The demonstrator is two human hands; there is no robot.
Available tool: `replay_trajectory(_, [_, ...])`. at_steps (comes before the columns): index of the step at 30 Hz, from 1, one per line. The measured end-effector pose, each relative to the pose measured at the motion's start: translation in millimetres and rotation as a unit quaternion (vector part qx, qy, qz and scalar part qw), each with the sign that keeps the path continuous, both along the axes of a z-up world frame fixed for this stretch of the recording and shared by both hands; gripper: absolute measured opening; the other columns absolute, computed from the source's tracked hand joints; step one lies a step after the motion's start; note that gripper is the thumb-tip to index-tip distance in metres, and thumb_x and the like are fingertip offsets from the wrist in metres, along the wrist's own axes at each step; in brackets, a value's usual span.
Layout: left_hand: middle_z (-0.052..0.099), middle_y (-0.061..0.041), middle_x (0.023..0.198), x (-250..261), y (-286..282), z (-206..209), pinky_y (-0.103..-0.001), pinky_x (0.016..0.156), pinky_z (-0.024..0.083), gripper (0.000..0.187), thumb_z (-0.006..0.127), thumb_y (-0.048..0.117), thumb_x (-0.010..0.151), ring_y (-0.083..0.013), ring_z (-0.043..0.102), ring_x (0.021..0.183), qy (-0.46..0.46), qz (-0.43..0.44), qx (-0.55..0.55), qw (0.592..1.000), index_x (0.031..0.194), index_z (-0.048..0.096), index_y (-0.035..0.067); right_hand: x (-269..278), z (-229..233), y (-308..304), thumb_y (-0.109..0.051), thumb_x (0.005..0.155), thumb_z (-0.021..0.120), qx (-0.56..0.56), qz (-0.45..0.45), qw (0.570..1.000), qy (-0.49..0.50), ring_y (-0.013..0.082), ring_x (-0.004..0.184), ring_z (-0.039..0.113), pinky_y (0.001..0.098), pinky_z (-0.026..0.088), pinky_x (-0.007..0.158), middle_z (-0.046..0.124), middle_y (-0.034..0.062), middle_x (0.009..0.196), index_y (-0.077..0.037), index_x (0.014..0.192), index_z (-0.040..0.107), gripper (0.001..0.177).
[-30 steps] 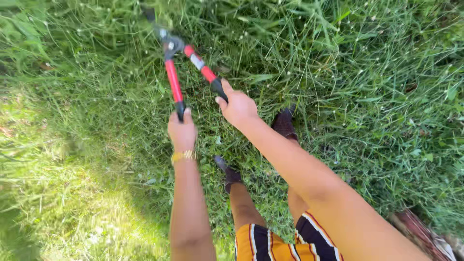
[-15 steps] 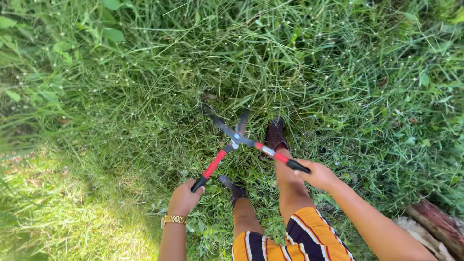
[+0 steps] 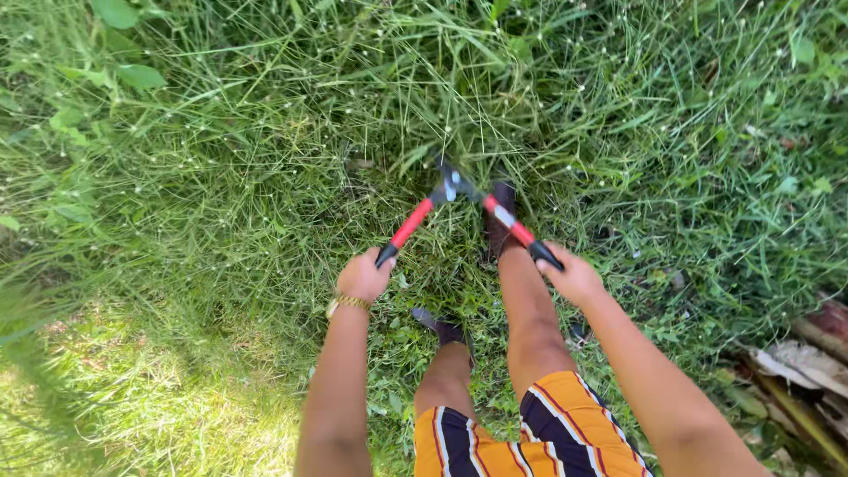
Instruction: The person uses manual grass shears to trim overgrown grass in a yard. They repeatedly cut sections of grass and weeds, moving across the lawn to trim different areas.
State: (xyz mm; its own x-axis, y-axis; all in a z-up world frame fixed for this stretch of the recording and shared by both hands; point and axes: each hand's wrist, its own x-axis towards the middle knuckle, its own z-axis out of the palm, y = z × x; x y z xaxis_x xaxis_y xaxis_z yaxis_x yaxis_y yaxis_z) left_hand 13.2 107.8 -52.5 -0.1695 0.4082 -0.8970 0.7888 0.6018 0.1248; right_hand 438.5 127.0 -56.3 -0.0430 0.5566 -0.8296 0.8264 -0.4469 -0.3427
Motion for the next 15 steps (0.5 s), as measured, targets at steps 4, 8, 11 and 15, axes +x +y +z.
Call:
replay_trajectory(4, [0.074, -0.019, 0.090, 74.3, 7.3, -37.3, -0.051, 0.077, 0.059, 0.045, 0.059, 0.047, 0.097, -0.0372, 0.074, 0.083, 0.036, 0.079, 0.022, 0.996, 0.121, 0.064, 0.010, -85.3, -7.9, 1.4, -0.048, 0.092, 0.064, -0.108, -0.106, 0.981, -0.124, 0.0385, 0.101, 0.072, 0.0456, 0.055, 0.091, 0.075, 0.0205, 0.107, -0.038, 0.148, 0.053, 0.057])
replay_trajectory(8, [0.074, -0.020, 0.089, 132.3, -17.8, -20.6, -0.053, 0.075, 0.057, 0.042, 0.060, 0.044, 0.098, -0.0414, 0.072, 0.082, 0.027, 0.141, 0.076, 0.987, 0.119, 0.064, 0.008, -97.2, 5.8, -19.0, -0.045, 0.095, 0.066, 0.048, -0.073, 0.995, -0.042, 0.0421, 0.105, 0.068, 0.0471, 0.052, 0.090, 0.070, 0.0236, 0.117, -0.025, 0.147, 0.052, 0.058])
replay_trajectory(11, [0.075, -0.020, 0.088, 113.0, -29.0, 13.5, -0.053, 0.074, 0.058, 0.042, 0.060, 0.045, 0.093, -0.0412, 0.074, 0.081, -0.006, 0.148, 0.034, 0.988, 0.121, 0.065, 0.013, -40.1, 13.5, -25.4, -0.051, 0.088, 0.068, -0.027, -0.099, 0.994, -0.042, 0.0346, 0.108, 0.070, 0.0425, 0.054, 0.094, 0.072, 0.0150, 0.122, -0.032, 0.149, 0.052, 0.066])
replay_trajectory(15, [0.075, -0.016, 0.090, 36.3, 0.3, 35.8, -0.049, 0.077, 0.057, 0.050, 0.068, 0.050, 0.088, -0.0358, 0.072, 0.083, -0.014, 0.040, 0.036, 0.998, 0.127, 0.068, 0.018, 52.5, 3.1, 8.6, -0.056, 0.082, 0.072, -0.039, 0.011, 0.998, -0.046, 0.0290, 0.107, 0.073, 0.0403, 0.055, 0.094, 0.074, 0.0065, 0.122, -0.036, 0.144, 0.058, 0.067])
